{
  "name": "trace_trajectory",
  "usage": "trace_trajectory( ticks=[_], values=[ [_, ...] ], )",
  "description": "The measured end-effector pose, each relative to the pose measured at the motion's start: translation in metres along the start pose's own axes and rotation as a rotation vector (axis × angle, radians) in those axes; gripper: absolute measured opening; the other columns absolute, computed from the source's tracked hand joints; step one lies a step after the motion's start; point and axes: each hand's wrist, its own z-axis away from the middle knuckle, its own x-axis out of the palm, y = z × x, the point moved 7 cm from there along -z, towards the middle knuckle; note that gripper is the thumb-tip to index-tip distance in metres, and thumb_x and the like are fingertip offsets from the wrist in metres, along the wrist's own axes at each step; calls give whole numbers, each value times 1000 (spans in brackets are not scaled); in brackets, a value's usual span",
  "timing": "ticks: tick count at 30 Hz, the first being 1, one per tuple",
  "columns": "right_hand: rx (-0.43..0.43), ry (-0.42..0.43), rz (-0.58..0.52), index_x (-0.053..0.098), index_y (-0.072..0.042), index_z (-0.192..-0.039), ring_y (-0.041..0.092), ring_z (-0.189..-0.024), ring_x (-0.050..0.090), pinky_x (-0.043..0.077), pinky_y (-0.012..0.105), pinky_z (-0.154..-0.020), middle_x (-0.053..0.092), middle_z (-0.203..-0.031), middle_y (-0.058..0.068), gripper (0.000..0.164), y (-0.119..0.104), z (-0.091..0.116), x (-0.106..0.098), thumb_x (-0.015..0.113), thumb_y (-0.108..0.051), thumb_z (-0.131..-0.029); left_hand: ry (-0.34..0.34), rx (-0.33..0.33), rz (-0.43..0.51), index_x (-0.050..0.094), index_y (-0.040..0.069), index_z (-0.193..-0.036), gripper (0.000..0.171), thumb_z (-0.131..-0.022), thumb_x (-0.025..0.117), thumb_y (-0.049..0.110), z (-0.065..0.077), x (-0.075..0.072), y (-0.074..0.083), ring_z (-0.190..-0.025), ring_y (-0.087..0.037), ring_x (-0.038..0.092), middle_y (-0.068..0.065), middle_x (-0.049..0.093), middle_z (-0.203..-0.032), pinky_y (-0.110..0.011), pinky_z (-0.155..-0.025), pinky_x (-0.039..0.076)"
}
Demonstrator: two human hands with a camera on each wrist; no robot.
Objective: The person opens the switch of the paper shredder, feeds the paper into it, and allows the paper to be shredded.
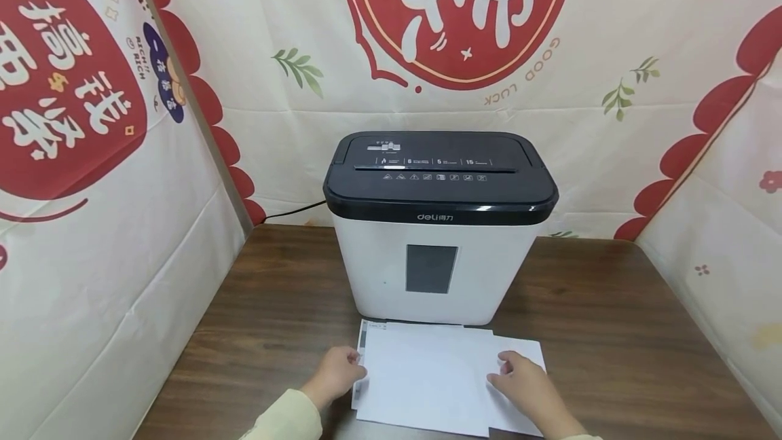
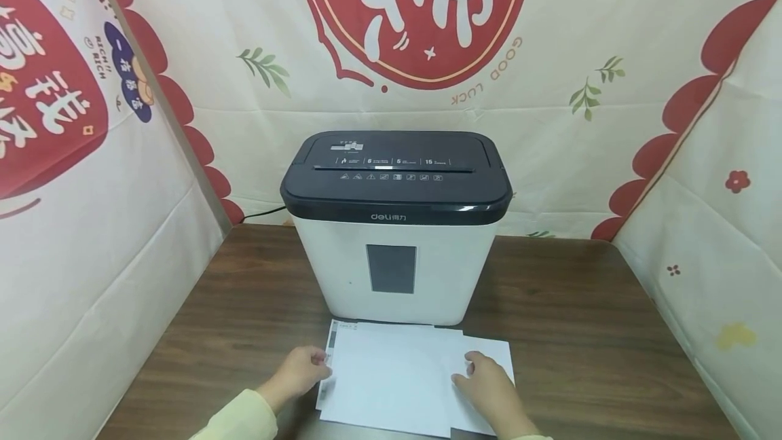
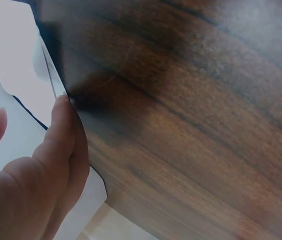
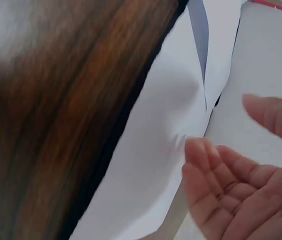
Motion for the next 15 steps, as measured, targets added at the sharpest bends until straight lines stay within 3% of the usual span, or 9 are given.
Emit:
trace_trajectory(
  ticks=[2, 4, 9, 11, 15],
  values=[
    [15, -12, 21, 63, 10, -107, 17, -70, 52, 46, 37, -64, 55, -74, 0, 43, -1, 1, 3, 74, -22, -79, 4, -11, -15, 63, -13, -92, 24, -73, 64, 1, 1, 0, -1, -72, -20, 53, -7, 57, -75, -37, -68, 50],
    [39, -38, 52, 64, 9, -101, 23, -72, 57, 48, 41, -68, 58, -75, 5, 41, -2, 3, 7, 74, -25, -80, 6, -21, -24, 63, -12, -90, 21, -73, 63, 1, 2, 1, -3, -72, -22, 54, -10, 59, -77, -39, -68, 51],
    [104, -102, 119, 65, 5, -93, 43, -92, 62, 48, 56, -81, 67, -92, 21, 41, -3, 6, 15, 73, -33, -82, 0, -49, -8, 61, -6, -78, 10, -71, 64, 1, 2, 3, -3, -66, -20, 50, -7, 54, -70, -34, -60, 46],
    [108, -103, 122, 65, 5, -90, 42, -90, 63, 48, 56, -79, 67, -90, 20, 40, -4, 6, 16, 73, -34, -82, -7, -62, 7, 57, -2, -70, 6, -70, 63, 1, 2, 4, -4, -61, -17, 46, -3, 49, -64, -30, -54, 41],
    [90, -88, 115, 65, 5, -86, 36, -82, 63, 49, 54, -76, 67, -84, 17, 37, -8, 4, 16, 72, -32, -81, -20, -81, 22, 48, 7, -59, 19, -70, 63, 0, -1, 6, -5, -56, -14, 40, 1, 42, -58, -24, -49, 33]
  ],
)
